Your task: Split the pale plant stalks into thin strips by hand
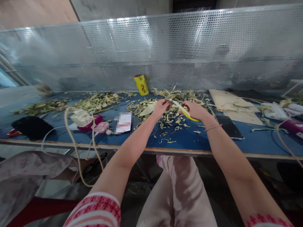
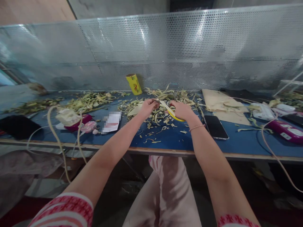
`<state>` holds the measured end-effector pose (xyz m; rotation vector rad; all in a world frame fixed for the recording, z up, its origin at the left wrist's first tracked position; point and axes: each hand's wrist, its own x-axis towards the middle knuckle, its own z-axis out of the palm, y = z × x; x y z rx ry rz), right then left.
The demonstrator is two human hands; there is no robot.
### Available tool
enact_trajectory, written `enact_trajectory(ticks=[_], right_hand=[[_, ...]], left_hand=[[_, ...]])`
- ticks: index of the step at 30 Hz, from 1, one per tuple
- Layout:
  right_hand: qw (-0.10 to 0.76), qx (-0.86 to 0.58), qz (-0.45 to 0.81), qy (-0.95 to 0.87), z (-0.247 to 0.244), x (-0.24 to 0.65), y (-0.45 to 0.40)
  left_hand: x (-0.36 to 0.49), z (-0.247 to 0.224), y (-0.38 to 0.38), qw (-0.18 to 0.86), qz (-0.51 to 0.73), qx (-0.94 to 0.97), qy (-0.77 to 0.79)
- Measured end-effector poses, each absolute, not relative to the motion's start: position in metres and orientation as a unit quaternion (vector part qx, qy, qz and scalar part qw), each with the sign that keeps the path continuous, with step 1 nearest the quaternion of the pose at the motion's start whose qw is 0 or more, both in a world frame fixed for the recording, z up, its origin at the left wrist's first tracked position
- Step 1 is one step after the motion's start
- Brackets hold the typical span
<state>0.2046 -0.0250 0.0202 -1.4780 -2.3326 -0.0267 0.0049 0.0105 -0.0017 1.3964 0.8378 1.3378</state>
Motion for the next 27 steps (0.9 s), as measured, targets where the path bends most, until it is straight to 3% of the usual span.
enact_trajectory(ticks=[27], right_hand=[[0.214, -0.513, 0.013, -0.831, 0.018, 0.217, -0.015]], left_hand=[[0.005, 0.002, 0.007, 0.589, 0.515, 0.529, 0.329]])
